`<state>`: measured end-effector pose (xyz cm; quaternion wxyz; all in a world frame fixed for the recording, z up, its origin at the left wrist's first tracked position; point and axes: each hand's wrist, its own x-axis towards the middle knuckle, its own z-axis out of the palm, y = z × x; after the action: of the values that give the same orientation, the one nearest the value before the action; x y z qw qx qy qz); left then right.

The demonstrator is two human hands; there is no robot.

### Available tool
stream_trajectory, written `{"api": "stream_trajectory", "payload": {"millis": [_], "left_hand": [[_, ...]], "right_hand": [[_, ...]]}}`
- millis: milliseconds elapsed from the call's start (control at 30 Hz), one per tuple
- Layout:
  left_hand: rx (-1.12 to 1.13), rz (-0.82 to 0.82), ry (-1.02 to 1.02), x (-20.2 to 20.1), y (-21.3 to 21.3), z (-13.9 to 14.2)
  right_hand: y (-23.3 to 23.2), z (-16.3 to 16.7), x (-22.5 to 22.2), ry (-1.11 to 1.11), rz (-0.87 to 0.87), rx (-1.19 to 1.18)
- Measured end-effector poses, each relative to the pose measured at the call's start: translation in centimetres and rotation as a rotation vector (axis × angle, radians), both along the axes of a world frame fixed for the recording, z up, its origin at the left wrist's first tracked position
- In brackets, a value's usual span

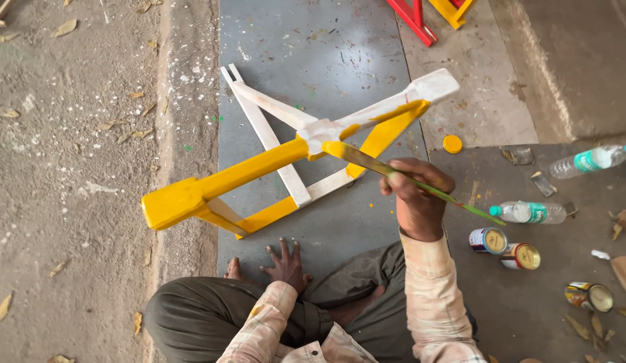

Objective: The person paints a metal frame yellow using a paintbrush. They repeatedly dip the brush into a paint can and apply the paint to the frame's legs and joints, covering the white primer with yellow paint.

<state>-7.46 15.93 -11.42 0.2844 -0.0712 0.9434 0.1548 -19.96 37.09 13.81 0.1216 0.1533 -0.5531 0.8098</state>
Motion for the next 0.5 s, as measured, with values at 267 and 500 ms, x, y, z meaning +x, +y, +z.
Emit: {"api": "stream_trajectory", "payload": {"millis": [267,500], "left_hand": [[-0.027,-0.034,-0.003,0.0,-0.1,0.1],[-0.041,-0.047,-0.025,-0.1,-0.1,0.6]], "right_hand": [[0.3,3.9,0.5,0.003,-0.143,0.208],[0.3,8.7,-0.9,0.172,-0.033,0.624]]}}
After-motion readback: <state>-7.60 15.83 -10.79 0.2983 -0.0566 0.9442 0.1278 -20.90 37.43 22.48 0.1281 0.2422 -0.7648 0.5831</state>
